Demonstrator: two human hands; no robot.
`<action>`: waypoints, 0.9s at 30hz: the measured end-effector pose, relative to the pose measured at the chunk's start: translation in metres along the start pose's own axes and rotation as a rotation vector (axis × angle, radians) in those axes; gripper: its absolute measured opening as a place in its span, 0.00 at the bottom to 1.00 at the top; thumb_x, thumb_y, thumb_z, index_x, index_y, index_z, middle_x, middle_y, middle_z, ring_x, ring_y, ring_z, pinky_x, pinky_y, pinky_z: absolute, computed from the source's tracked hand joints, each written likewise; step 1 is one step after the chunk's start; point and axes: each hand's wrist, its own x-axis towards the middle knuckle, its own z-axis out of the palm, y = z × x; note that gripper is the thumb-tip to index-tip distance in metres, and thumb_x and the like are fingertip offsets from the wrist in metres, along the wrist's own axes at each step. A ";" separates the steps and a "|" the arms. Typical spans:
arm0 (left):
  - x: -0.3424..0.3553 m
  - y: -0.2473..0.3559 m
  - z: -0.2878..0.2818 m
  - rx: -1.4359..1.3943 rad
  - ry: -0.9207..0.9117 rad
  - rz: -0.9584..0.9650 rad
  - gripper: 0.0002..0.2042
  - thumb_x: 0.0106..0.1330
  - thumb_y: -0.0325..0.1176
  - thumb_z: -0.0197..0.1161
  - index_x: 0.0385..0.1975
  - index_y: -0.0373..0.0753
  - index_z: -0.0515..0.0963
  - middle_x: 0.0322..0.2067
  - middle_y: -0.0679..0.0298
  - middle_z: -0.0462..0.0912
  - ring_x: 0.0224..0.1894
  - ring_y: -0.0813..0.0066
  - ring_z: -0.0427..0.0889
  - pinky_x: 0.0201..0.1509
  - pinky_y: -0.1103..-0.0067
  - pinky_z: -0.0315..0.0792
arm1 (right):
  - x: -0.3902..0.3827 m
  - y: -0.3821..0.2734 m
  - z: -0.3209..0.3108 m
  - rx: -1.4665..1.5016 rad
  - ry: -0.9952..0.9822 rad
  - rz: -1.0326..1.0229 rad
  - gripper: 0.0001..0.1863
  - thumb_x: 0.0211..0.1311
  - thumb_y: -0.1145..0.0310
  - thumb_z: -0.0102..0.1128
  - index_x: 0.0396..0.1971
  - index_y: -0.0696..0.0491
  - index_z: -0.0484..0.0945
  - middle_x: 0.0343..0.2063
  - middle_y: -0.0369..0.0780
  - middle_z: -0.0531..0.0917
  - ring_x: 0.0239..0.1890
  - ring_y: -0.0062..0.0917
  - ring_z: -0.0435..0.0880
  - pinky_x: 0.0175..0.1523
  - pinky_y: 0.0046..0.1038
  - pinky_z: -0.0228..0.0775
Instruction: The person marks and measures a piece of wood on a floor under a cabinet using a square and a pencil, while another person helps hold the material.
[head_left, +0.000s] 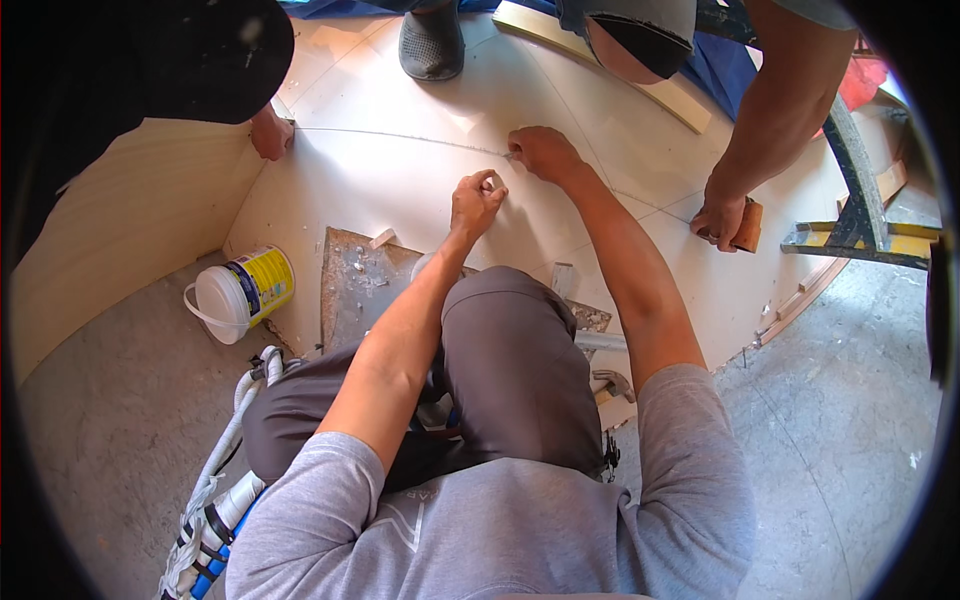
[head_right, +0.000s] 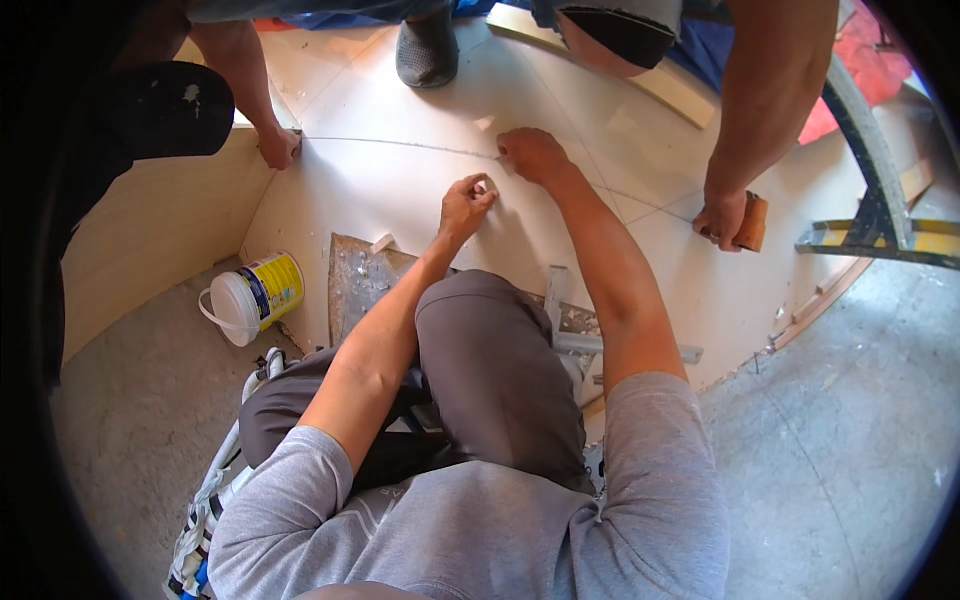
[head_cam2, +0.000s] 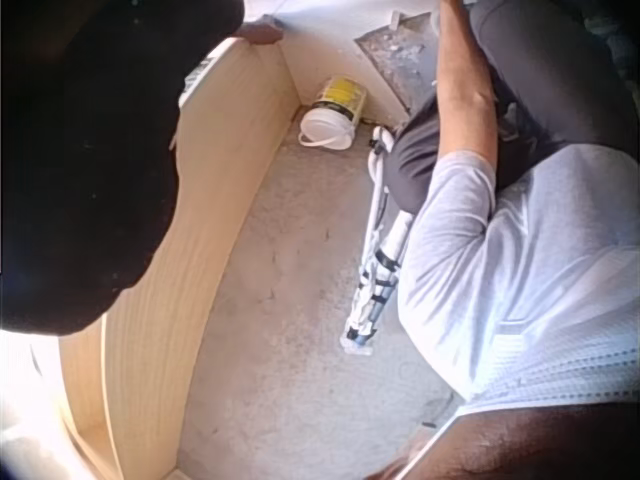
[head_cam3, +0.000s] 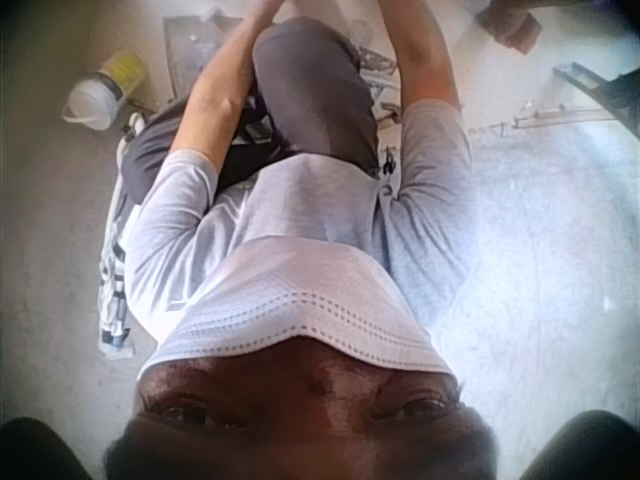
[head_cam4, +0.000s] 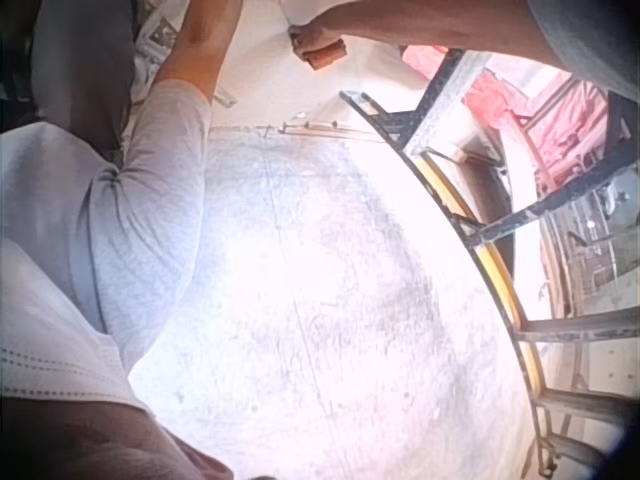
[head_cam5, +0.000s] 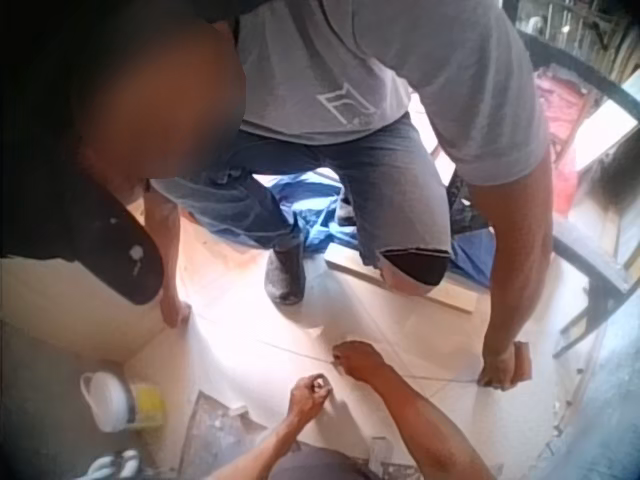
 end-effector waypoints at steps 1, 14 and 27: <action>0.001 0.000 -0.001 -0.016 -0.004 -0.014 0.19 0.51 0.33 0.69 0.45 0.38 0.80 0.31 0.60 0.77 0.31 0.69 0.77 0.41 0.74 0.74 | 0.001 -0.001 -0.001 0.021 -0.009 0.009 0.05 0.54 0.68 0.57 0.28 0.52 0.79 0.31 0.45 0.83 0.38 0.40 0.81 0.44 0.39 0.71; 0.032 0.039 -0.025 0.463 0.050 0.208 0.13 0.58 0.30 0.63 0.44 0.46 0.80 0.41 0.62 0.75 0.46 0.62 0.76 0.49 0.69 0.73 | -0.002 0.003 -0.003 0.094 -0.013 0.077 0.05 0.56 0.66 0.58 0.29 0.51 0.77 0.30 0.43 0.82 0.38 0.39 0.81 0.44 0.38 0.71; 0.057 0.053 -0.026 0.715 -0.104 0.481 0.06 0.58 0.29 0.60 0.32 0.43 0.83 0.38 0.61 0.76 0.46 0.62 0.75 0.49 0.70 0.72 | -0.002 0.002 -0.001 0.096 0.019 0.061 0.05 0.57 0.66 0.58 0.29 0.50 0.77 0.30 0.42 0.82 0.37 0.39 0.81 0.43 0.39 0.71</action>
